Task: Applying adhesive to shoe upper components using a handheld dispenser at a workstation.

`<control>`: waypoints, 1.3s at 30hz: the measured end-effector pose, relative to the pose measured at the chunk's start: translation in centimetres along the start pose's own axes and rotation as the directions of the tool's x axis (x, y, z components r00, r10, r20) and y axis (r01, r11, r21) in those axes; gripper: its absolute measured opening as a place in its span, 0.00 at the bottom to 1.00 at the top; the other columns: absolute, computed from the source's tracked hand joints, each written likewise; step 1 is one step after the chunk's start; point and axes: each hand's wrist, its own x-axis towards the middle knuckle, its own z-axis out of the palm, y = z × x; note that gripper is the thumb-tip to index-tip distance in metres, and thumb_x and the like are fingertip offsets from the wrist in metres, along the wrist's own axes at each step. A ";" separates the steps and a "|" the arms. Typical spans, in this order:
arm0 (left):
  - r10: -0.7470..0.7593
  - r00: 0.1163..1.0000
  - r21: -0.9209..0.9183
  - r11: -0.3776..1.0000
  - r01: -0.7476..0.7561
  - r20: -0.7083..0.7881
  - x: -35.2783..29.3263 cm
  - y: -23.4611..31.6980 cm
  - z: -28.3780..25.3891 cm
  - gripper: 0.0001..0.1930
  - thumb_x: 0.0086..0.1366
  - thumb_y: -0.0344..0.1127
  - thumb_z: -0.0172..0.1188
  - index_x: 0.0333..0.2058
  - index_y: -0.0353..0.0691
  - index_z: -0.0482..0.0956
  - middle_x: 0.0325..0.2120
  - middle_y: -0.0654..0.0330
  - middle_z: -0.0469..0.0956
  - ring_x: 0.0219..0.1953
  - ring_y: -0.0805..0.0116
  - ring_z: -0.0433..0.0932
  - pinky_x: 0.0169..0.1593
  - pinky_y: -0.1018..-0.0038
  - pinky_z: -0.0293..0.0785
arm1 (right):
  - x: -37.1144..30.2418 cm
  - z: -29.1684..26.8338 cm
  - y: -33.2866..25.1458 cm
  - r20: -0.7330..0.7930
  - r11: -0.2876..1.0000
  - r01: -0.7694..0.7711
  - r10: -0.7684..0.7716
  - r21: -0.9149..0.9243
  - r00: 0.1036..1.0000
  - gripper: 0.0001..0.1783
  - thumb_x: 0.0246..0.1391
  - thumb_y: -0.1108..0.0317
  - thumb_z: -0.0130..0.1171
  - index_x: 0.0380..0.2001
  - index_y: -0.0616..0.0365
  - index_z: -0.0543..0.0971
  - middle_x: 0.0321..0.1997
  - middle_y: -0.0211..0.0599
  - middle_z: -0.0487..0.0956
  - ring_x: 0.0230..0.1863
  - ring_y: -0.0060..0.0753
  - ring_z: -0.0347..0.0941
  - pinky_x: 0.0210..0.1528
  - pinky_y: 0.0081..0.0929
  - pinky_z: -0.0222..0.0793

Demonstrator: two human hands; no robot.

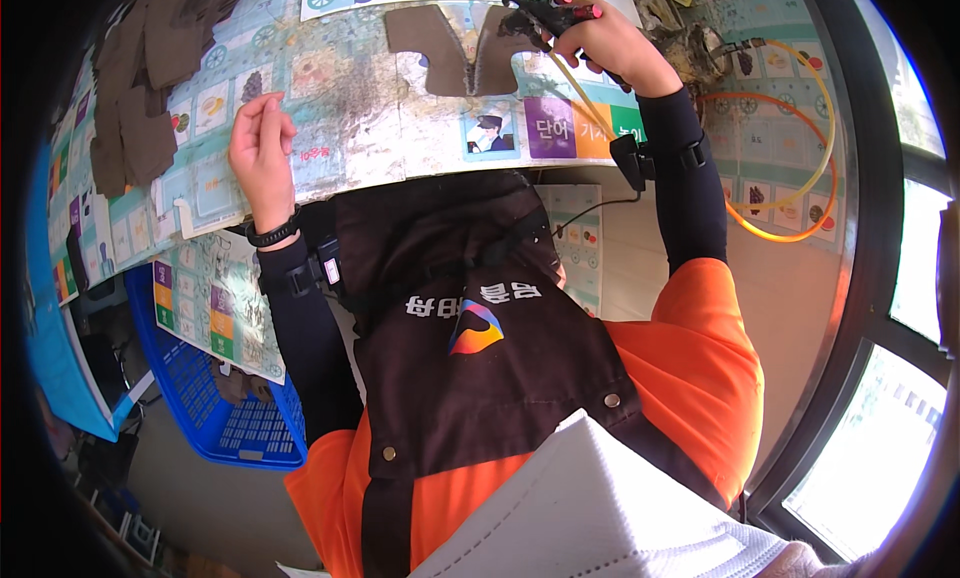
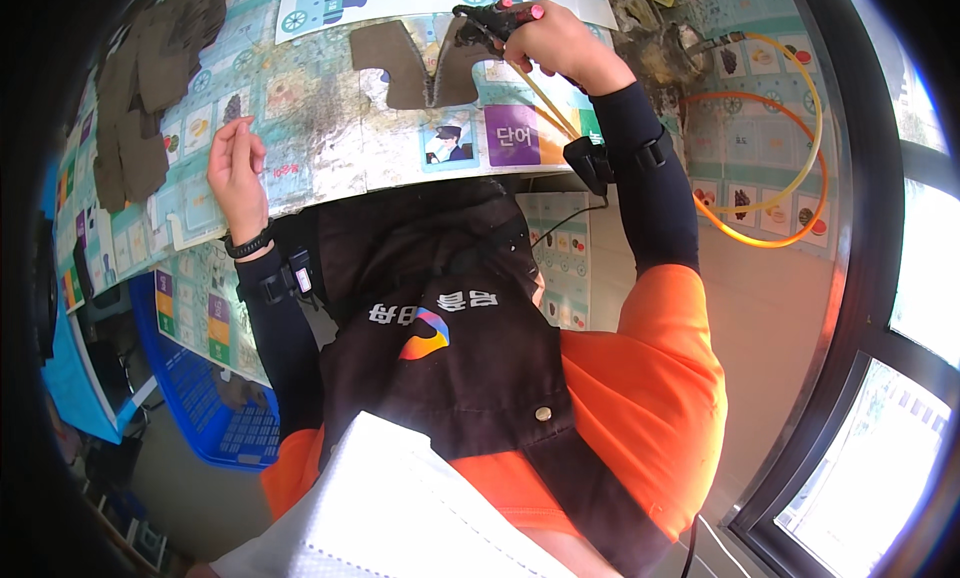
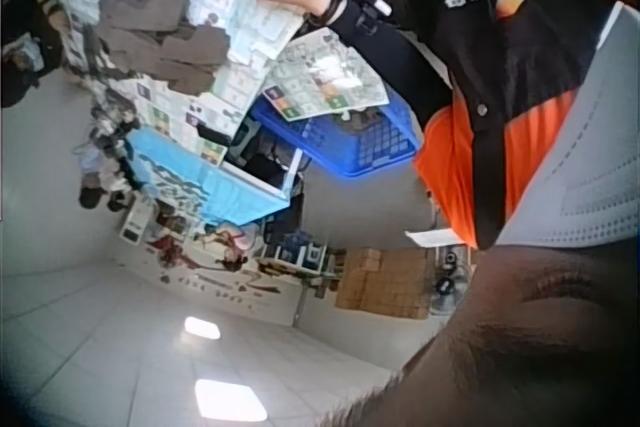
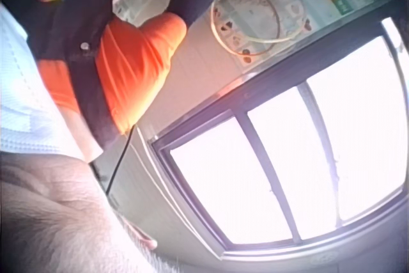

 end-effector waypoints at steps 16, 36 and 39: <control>-0.058 0.998 0.026 0.998 0.059 -0.013 0.1 0.0 0.1 0.08 0.70 0.32 0.50 0.42 0.34 0.75 0.21 0.68 0.68 0.22 0.84 0.60 0.26 0.85 0.55 | 0.9 -0.5 1.3 -0.090 0.971 0.061 -0.040 0.233 0.995 0.05 0.34 0.73 0.56 0.19 0.64 0.76 0.16 0.30 0.72 0.12 0.21 0.63 0.16 0.23 0.57; 0.125 0.992 -0.094 0.988 -0.127 -0.020 -0.6 0.6 -0.2 0.09 0.70 0.31 0.49 0.42 0.32 0.74 0.21 0.65 0.68 0.22 0.80 0.60 0.26 0.83 0.55 | -5.5 0.1 1.9 0.276 0.955 -0.041 -0.044 0.294 0.960 0.17 0.41 0.69 0.63 0.37 0.63 0.80 0.26 0.31 0.79 0.22 0.17 0.70 0.23 0.17 0.63; 0.166 0.985 -0.115 0.980 -0.161 0.042 -1.2 2.6 0.5 0.10 0.69 0.31 0.48 0.44 0.32 0.73 0.25 0.63 0.70 0.23 0.79 0.61 0.28 0.83 0.57 | -6.4 -0.3 4.4 0.154 0.926 -0.095 0.040 0.366 0.987 0.23 0.45 0.74 0.61 0.48 0.61 0.76 0.35 0.27 0.81 0.32 0.14 0.71 0.30 0.17 0.65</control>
